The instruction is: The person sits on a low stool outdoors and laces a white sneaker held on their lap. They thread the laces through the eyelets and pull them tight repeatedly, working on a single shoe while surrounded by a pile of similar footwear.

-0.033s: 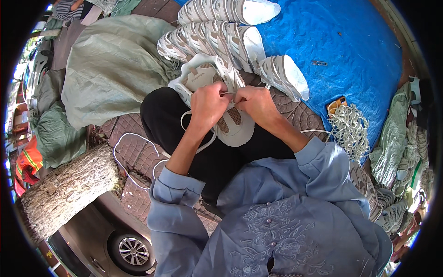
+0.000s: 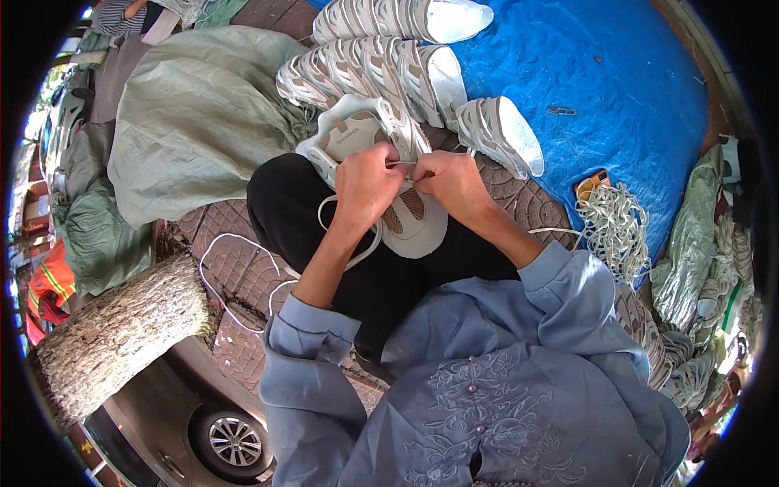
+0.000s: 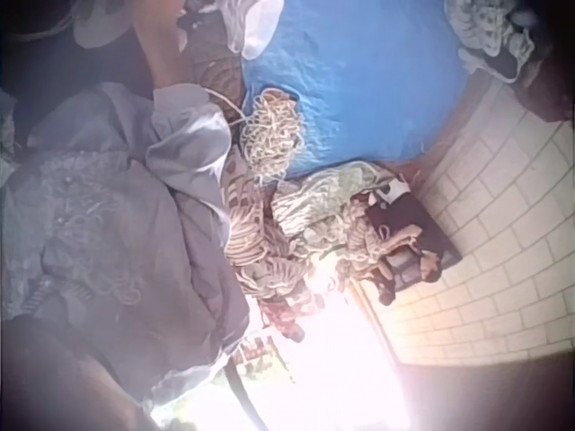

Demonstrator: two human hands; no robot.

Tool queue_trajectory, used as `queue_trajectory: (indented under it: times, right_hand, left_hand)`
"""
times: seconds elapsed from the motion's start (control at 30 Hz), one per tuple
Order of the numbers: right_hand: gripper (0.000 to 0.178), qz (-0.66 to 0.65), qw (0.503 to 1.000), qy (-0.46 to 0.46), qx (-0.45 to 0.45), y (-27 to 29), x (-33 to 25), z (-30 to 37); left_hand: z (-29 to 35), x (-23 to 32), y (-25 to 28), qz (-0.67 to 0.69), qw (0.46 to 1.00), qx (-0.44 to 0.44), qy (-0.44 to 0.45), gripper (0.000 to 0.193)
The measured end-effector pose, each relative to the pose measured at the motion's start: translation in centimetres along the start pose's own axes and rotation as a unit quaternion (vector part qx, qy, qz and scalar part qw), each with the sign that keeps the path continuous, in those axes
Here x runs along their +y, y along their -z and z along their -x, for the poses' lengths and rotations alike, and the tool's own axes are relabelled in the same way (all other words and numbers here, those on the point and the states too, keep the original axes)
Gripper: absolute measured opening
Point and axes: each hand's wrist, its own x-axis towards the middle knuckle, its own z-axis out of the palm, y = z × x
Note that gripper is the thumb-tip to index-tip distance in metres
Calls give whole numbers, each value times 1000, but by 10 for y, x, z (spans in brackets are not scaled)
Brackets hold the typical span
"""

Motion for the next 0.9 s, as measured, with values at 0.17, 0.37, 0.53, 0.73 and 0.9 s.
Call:
queue_trajectory:
  times: [0.17, 0.37, 0.53, 0.73, 0.9]
  right_hand:
    - [11, -88, 996, -26, 8, 1, -11, -21]
    - [8, -38, 999, 0, 5, -8, -12, -28]
    - [7, -44, 996, 67, 39, -17, -12, -20]
    - [5, 3, 996, 73, 44, -21, -14, -23]
    - [4, -1, 999, 22, 23, -21, -19, -24]
  left_hand:
    - [-4, -13, 12, 279, 955, 55, 83, 7]
    - [3, -17, 12, 271, 949, 124, 100, 6]
    - [8, -13, 9, 196, 967, 149, 70, 13]
    - [8, -12, 5, 175, 971, 152, 54, 14]
    - [10, -14, 3, 167, 973, 151, 55, 13]
